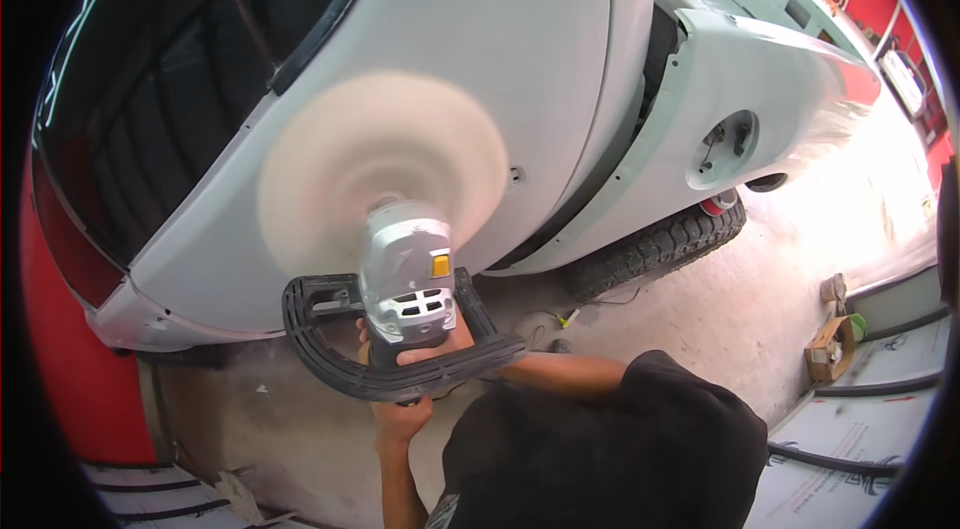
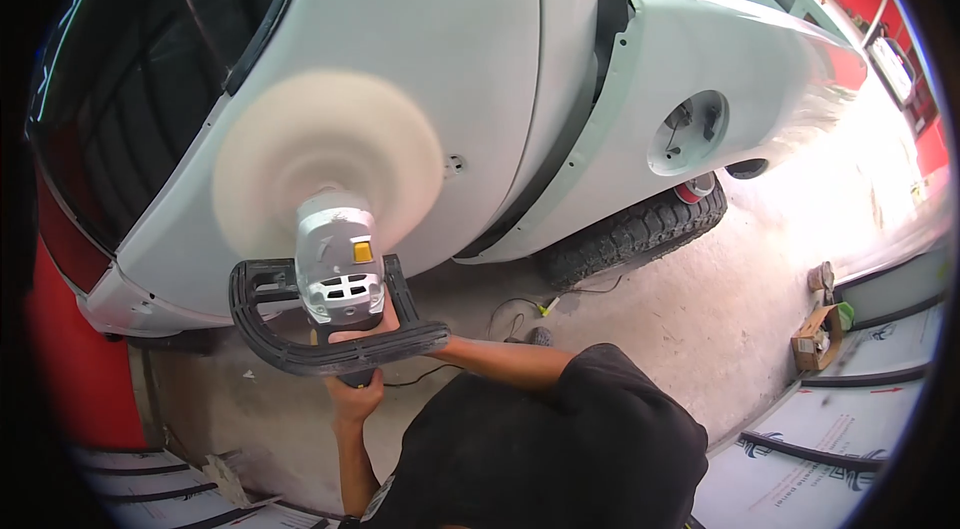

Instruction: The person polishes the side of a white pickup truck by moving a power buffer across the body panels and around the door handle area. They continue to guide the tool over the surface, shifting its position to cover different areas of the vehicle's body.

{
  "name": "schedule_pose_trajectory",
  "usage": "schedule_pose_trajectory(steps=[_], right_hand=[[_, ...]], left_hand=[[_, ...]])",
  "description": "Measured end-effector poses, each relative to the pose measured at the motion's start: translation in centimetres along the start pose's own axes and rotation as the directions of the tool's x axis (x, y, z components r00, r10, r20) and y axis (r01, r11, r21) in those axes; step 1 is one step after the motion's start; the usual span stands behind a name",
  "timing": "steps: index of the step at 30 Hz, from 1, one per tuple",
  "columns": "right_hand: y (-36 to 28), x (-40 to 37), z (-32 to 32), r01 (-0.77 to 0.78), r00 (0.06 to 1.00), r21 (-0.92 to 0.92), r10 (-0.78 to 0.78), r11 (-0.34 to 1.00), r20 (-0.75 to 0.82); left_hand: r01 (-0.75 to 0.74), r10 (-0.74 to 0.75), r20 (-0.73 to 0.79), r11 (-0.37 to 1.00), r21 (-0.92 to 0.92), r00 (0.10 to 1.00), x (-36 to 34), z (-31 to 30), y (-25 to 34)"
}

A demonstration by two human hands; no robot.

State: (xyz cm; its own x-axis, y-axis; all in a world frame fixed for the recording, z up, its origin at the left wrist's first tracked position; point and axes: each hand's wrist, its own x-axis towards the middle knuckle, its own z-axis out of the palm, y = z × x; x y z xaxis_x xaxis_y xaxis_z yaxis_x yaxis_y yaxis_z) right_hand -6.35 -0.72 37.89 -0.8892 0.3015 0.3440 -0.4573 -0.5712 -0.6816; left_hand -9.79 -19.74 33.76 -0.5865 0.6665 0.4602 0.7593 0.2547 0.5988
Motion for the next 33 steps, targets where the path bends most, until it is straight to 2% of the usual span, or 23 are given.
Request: schedule_pose_trajectory(steps=[2, 3, 5, 6, 7, 10, 12, 13, 16, 19, 23, 25, 28, 31, 33], right_hand=[[-4.2, -0.8, -0.6, -0.046, 0.998, 0.08, 0.042, 0.996, 0.051], [-5.0, -1.4, -1.4, 0.041, 0.995, 0.074, -0.047, 0.996, 0.083], [-6.3, -3.7, -3.3, 0.008, 1.0, 0.055, -0.009, 0.998, 0.02], [-6.9, -5.1, -4.7, -0.007, 1.0, 0.047, 0.008, 0.999, -0.012], [-7.0, -6.4, -5.8, -0.021, 0.999, 0.051, 0.023, 0.998, -0.039], [-6.7, -9.3, -8.3, -0.051, 0.992, 0.08, 0.06, 0.995, -0.111], [-6.2, -10.1, -9.0, -0.048, 0.987, 0.096, 0.062, 0.994, -0.148], [-6.0, -10.2, -9.3, -0.048, 0.985, 0.097, 0.064, 0.994, -0.161], [-4.9, -10.4, -9.3, -0.035, 0.981, 0.099, 0.053, 0.994, -0.187], [-2.9, -10.1, -8.0, -0.009, 0.978, 0.104, 0.03, 0.995, -0.207], [1.7, -7.4, -3.7, 0.023, 0.976, 0.088, -0.004, 0.996, -0.217], [3.9, -5.8, -1.5, 0.027, 0.979, 0.093, -0.008, 0.995, -0.202], [6.6, -3.5, 1.5, 0.02, 0.984, 0.093, -0.003, 0.995, -0.175], [8.3, -2.1, 3.6, -0.013, 0.99, 0.098, 0.027, 0.995, -0.138], [8.9, -1.7, 4.4, -0.04, 0.993, 0.101, 0.051, 0.994, -0.11]], left_hand=[[0.007, -0.004, 0.082, 0.999, -0.036, 0.997, 0.9, 0.7, 0.9], [0.041, -0.032, 0.131, 0.997, -0.069, 0.991, 1.2, 1.1, 1.6], [0.123, -0.094, 0.223, 0.985, -0.119, 0.97, 1.9, 1.7, 3.2], [0.089, -0.064, 0.22, 0.99, -0.107, 0.973, 2.7, 2.2, 4.1], [0.061, -0.04, 0.216, 0.994, -0.092, 0.976, 3.6, 2.8, 5.1], [0.182, -0.158, 0.283, 0.981, -0.061, 0.946, 4.2, 3.8, 7.8], [0.165, -0.144, 0.364, 0.986, -0.025, 0.92, 4.6, 3.8, 8.5], [0.083, -0.076, 0.365, 0.997, -0.004, 0.928, 4.4, 4.3, 7.9], [0.142, -0.122, 0.407, 0.99, -0.02, 0.905, 4.7, 3.8, 7.6], [0.109, -0.073, 0.386, 0.991, -0.074, 0.92, 4.4, 2.2, 5.9], [0.184, -0.131, 0.365, 0.976, -0.114, 0.922, 4.4, -2.6, 2.5], [0.213, -0.174, 0.339, 0.974, -0.078, 0.924, 3.5, -4.3, 1.0], [0.123, -0.089, 0.248, 0.985, -0.124, 0.965, 2.6, -6.7, -1.9], [0.089, -0.091, 0.268, 0.996, 0.018, 0.959, 0.7, -9.1, -6.5], [0.081, -0.072, 0.25, 0.996, -0.027, 0.966, 1.0, -10.1, -6.7]])
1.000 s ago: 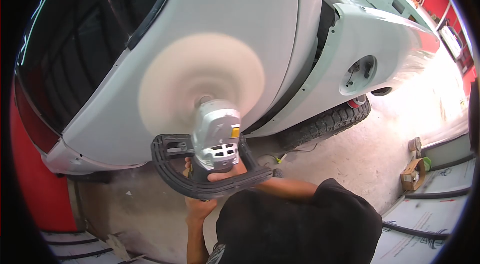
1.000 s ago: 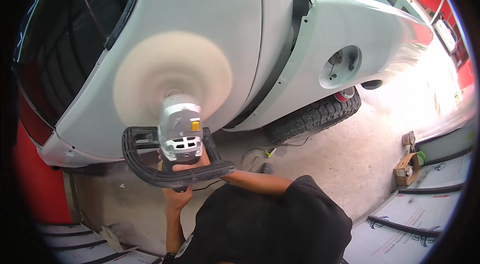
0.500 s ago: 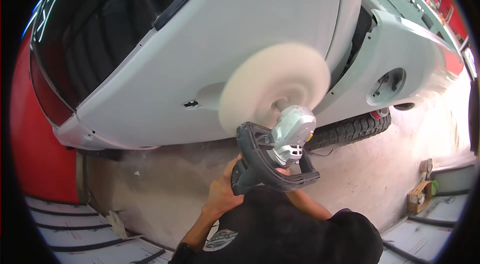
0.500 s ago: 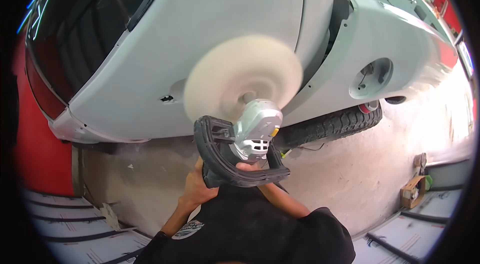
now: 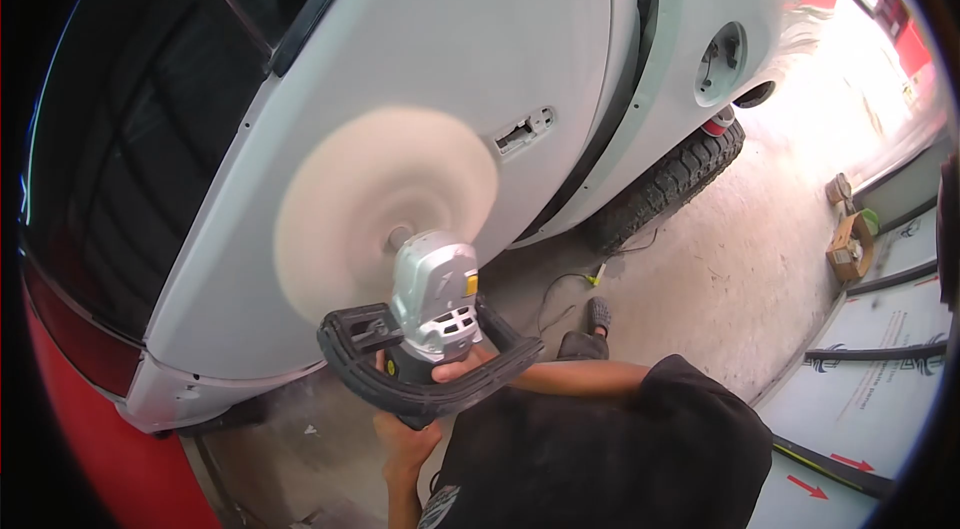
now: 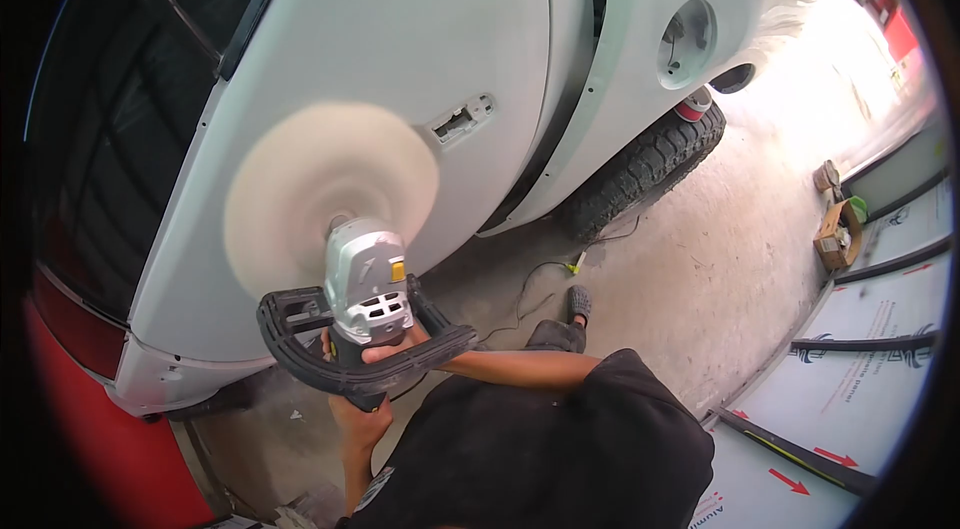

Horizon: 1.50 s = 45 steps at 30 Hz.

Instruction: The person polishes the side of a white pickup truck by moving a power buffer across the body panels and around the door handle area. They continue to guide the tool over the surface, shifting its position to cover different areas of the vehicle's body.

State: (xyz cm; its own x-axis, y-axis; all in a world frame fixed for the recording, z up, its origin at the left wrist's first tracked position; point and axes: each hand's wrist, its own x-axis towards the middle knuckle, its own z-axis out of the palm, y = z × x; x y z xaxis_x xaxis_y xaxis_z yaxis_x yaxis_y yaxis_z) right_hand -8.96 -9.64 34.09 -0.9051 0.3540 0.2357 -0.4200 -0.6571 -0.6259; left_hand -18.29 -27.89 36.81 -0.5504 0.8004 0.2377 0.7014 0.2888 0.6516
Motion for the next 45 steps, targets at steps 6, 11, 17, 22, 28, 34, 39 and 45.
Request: schedule_pose_trajectory(steps=[6, 11, 17, 22, 28, 34, 39, 45], right_hand=[[-0.9, -1.1, -1.0, -0.056, 0.997, -0.002, 0.056, 0.998, 0.047], [-4.3, -3.7, -4.1, -0.053, 0.999, -0.02, 0.053, 0.998, 0.011], [-4.9, -4.2, -5.2, -0.052, 0.998, -0.009, 0.052, 0.999, -0.021], [-3.5, -3.8, -4.4, -0.055, 0.998, 0.017, 0.055, 0.998, -0.021], [-4.7, -4.5, -4.9, -0.045, 0.999, 0.006, 0.045, 0.999, -0.019], [-5.1, -4.4, -5.7, -0.022, 0.999, 0.021, 0.023, 1.0, -0.033], [-3.1, -3.6, -4.2, -0.028, 0.999, 0.044, 0.029, 0.999, -0.019], [-1.9, -3.1, -2.6, -0.06, 0.998, 0.052, 0.059, 0.997, 0.026]], left_hand=[[-0.238, 0.24, 0.006, 0.955, 0.175, 0.971, 1.6, -0.7, 3.7], [-0.015, 0.024, 0.111, 0.997, -0.079, 0.994, 1.7, 3.6, 4.1], [-0.041, 0.048, 0.134, 0.997, -0.058, 0.99, 2.2, 4.1, 5.3], [-0.133, 0.125, 0.124, 0.989, 0.06, 0.984, 0.7, 2.8, 4.1], [0.034, -0.025, 0.168, 0.998, -0.053, 0.986, 1.3, 4.0, 5.5], [0.145, -0.116, 0.166, 0.973, -0.178, 0.979, 1.4, 5.7, 6.2], [-0.085, 0.081, 0.068, 0.995, 0.055, 0.994, -1.1, 4.4, 1.8], [-0.051, 0.056, -0.052, 0.994, 0.095, 0.997, -2.2, 3.4, 1.6]])
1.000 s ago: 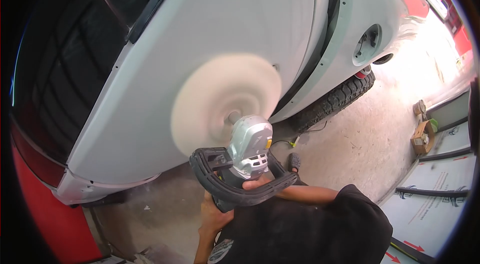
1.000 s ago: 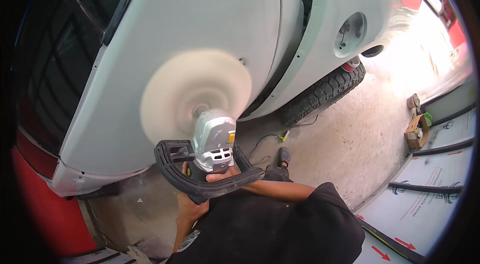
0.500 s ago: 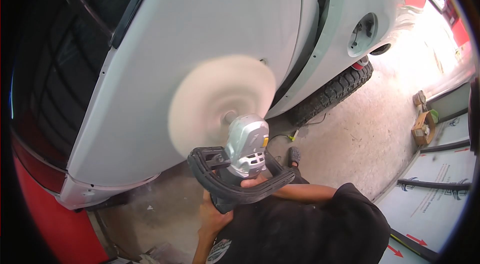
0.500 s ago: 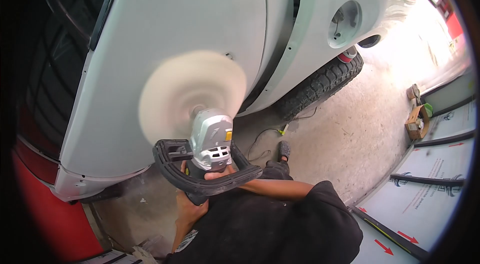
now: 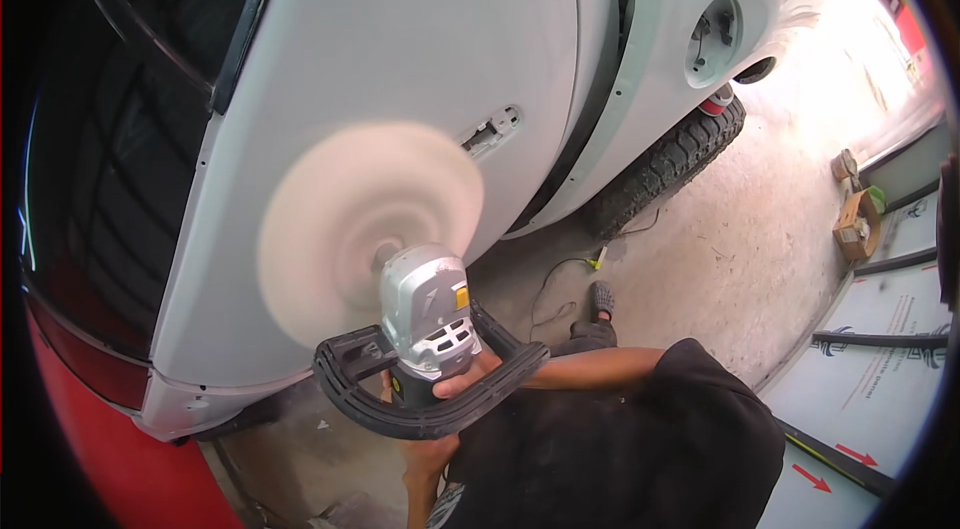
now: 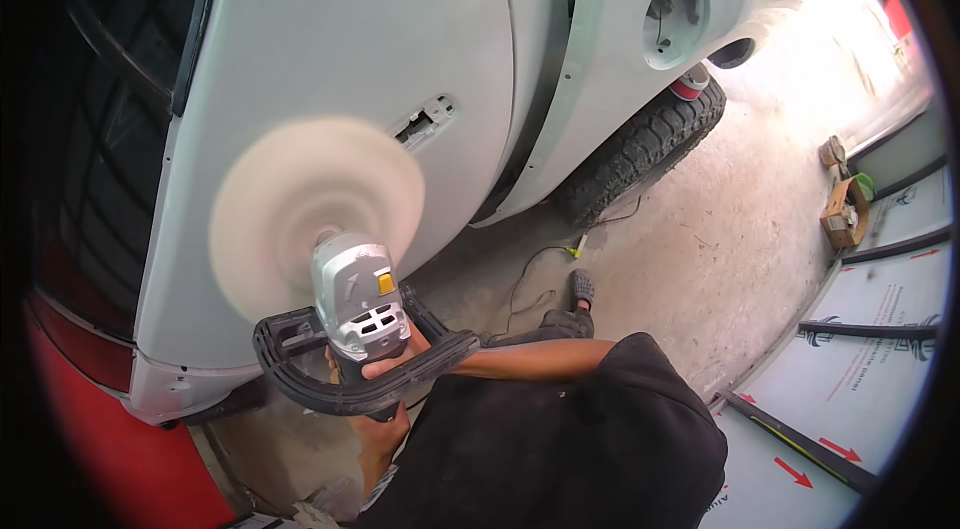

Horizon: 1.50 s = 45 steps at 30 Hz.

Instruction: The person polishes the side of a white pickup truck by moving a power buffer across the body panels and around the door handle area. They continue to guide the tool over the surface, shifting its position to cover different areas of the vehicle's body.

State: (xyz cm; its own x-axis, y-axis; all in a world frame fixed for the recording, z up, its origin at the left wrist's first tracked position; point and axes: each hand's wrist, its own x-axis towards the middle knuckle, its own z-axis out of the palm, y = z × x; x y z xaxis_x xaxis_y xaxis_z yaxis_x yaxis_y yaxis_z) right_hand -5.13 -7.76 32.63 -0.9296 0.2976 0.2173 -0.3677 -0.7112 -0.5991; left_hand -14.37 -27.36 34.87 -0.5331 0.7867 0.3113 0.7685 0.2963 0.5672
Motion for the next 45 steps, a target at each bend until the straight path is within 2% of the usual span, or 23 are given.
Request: schedule_pose_trajectory(steps=[3, 5, 10, 12, 14, 17, 19, 22, 23, 26, 29, 31, 37, 43, 45], right_hand=[[-0.8, -0.2, -0.7, 0.01, 1.0, -0.002, -0.01, 1.0, -0.003], [-1.5, -0.3, -1.2, 0.022, 1.0, -0.007, -0.022, 1.0, -0.008], [-3.8, -1.4, -3.1, 0.058, 0.997, -0.004, -0.058, 0.998, -0.056], [-4.2, -1.5, -3.7, 0.074, 0.995, -0.006, -0.074, 0.997, -0.073], [-4.2, -1.4, -3.9, 0.083, 0.993, 0.002, -0.082, 0.997, -0.083], [-3.0, -0.7, -3.4, 0.085, 0.994, 0.009, -0.084, 0.996, -0.076], [-2.5, -0.6, -3.0, 0.088, 0.994, 0.022, -0.086, 0.996, -0.073], [-1.1, -0.6, -1.5, 0.068, 0.996, 0.03, -0.066, 0.997, -0.057], [-0.9, -0.6, -1.3, 0.067, 0.997, 0.036, -0.066, 0.997, -0.049], [-0.9, -0.6, -1.0, 0.062, 0.997, 0.035, -0.061, 0.997, -0.04], [-1.4, -0.8, -1.6, 0.071, 0.996, 0.036, -0.069, 0.997, -0.051], [-2.6, -1.1, -2.5, 0.095, 0.993, 0.033, -0.092, 0.995, -0.068], [-4.9, -2.0, -4.6, 0.138, 0.984, 0.032, -0.133, 0.99, -0.115], [-2.8, -1.4, -3.6, 0.136, 0.986, 0.056, -0.129, 0.989, -0.107], [-1.8, -1.2, -2.5, 0.115, 0.99, 0.061, -0.11, 0.991, -0.082]], left_hand=[[0.071, -0.058, 0.141, 0.994, -0.086, 0.988, 1.1, 0.3, 1.4], [0.075, -0.046, 0.196, 0.987, -0.143, 0.979, 2.7, 0.9, 3.5], [-0.091, 0.117, 0.17, 0.984, -0.156, 0.979, 5.5, 3.9, 6.4], [0.019, 0.015, 0.248, 0.991, -0.136, 0.969, 5.8, 4.2, 7.3], [0.048, -0.006, 0.269, 0.988, -0.149, 0.963, 5.9, 4.3, 7.2], [-0.006, 0.044, 0.176, 0.978, -0.21, 0.983, 5.9, 3.4, 7.9], [0.021, -0.006, 0.196, 0.997, -0.075, 0.981, 3.6, 2.5, 5.0], [-0.039, 0.039, -0.007, 0.999, -0.017, 0.999, 1.9, 2.2, 2.7], [-0.023, 0.024, -0.007, 1.0, 0.009, 1.0, 0.7, 1.8, 1.4], [0.025, -0.022, 0.099, 0.999, -0.027, 0.995, 1.5, 1.2, 2.6], [-0.048, 0.055, 0.099, 0.996, -0.076, 0.994, 4.4, 2.0, 6.6], [-0.045, 0.056, 0.112, 0.994, -0.097, 0.992, 4.7, 3.1, 7.5], [0.178, -0.142, 0.352, 0.981, -0.073, 0.925, 5.4, 5.0, 8.2], [0.001, 0.005, 0.083, 0.997, -0.073, 0.997, 3.9, 3.4, 6.3], [-0.209, 0.209, 0.012, 0.973, 0.103, 0.978, 4.3, 2.4, 6.2]])
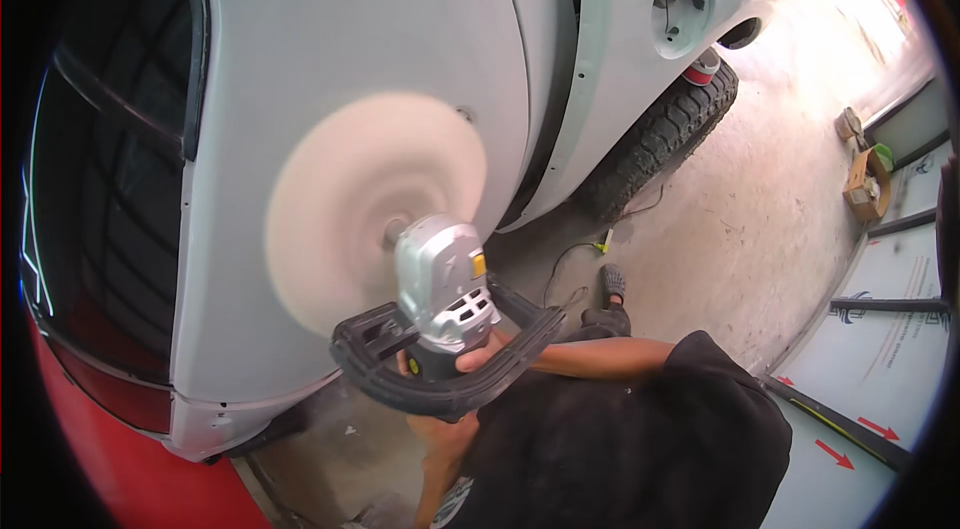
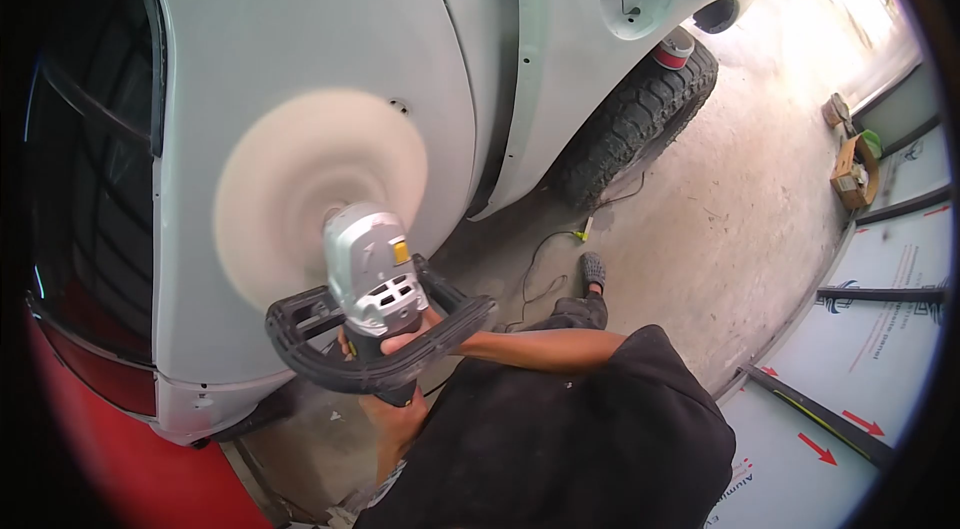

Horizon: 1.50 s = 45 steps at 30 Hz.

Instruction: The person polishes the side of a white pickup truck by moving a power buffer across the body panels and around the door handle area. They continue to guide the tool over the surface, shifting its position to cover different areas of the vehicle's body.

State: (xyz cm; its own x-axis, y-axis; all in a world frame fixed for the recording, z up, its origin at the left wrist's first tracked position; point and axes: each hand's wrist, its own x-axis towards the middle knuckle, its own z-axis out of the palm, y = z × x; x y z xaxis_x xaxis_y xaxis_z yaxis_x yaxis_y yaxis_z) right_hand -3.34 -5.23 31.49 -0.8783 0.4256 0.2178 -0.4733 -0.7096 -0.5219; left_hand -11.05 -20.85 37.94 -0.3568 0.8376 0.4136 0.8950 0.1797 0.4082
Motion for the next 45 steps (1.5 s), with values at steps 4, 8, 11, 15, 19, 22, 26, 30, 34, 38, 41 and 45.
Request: schedule_pose_trajectory(steps=[4, 8, 11, 15, 19, 22, 26, 30, 34, 38, 41, 45], right_hand=[[0.5, 0.0, 0.6, -0.007, 1.0, 0.008, 0.007, 1.0, 0.014], [-1.1, 0.3, -0.6, 0.022, 1.0, 0.018, -0.022, 1.0, -0.005], [-2.7, 0.2, -1.7, 0.047, 0.998, 0.006, -0.047, 0.999, -0.031], [-1.9, 0.8, -1.5, 0.04, 0.999, 0.005, -0.04, 0.999, -0.027], [0.6, 0.8, 0.3, 0.01, 1.0, 0.013, -0.01, 1.0, 0.002], [1.1, 0.2, 0.8, -0.007, 1.0, 0.02, 0.007, 1.0, 0.013], [0.2, 0.3, 0.1, 0.006, 1.0, 0.031, -0.006, 0.999, -0.001], [-2.2, 0.1, -1.7, 0.048, 0.998, 0.027, -0.046, 0.998, -0.038], [-2.7, 0.0, -2.4, 0.052, 0.997, 0.021, -0.05, 0.998, -0.059], [-0.3, 0.6, -1.0, 0.017, 0.999, 0.026, -0.017, 1.0, -0.033], [1.6, 0.6, 0.8, -0.018, 1.0, 0.027, 0.018, 0.999, -0.003], [2.4, 0.1, 1.9, -0.043, 0.999, 0.019, 0.043, 0.999, 0.015]], left_hand=[[0.135, -0.121, 0.096, 0.979, -0.154, 0.988, -0.6, -0.3, -1.1], [0.204, -0.183, 0.15, 0.969, -0.136, 0.972, 0.5, 0.9, 0.9], [0.301, -0.278, 0.272, 0.953, -0.044, 0.921, 0.7, 2.0, 1.8], [0.232, -0.202, 0.256, 0.968, -0.092, 0.945, 1.0, 1.5, 1.9], [0.095, -0.089, 0.108, 0.994, -0.048, 0.99, 1.3, 0.1, 1.8], [0.005, -0.008, 0.109, 1.0, 0.023, 0.994, 3.4, -0.9, 3.4], [0.145, -0.129, 0.138, 0.983, -0.115, 0.982, 1.7, 0.6, 2.4], [0.283, -0.248, 0.284, 0.955, -0.086, 0.926, 0.9, 2.4, 2.3], [0.216, -0.18, 0.265, 0.97, -0.114, 0.947, 2.1, 2.7, 3.0], [0.231, -0.204, 0.166, 0.96, -0.159, 0.965, -0.5, 2.0, 1.3], [0.148, -0.137, 0.093, 0.981, -0.125, 0.986, -1.0, 0.6, 0.3], [0.133, -0.134, 0.006, 0.98, -0.148, 0.991, -2.0, -1.2, -0.7]])
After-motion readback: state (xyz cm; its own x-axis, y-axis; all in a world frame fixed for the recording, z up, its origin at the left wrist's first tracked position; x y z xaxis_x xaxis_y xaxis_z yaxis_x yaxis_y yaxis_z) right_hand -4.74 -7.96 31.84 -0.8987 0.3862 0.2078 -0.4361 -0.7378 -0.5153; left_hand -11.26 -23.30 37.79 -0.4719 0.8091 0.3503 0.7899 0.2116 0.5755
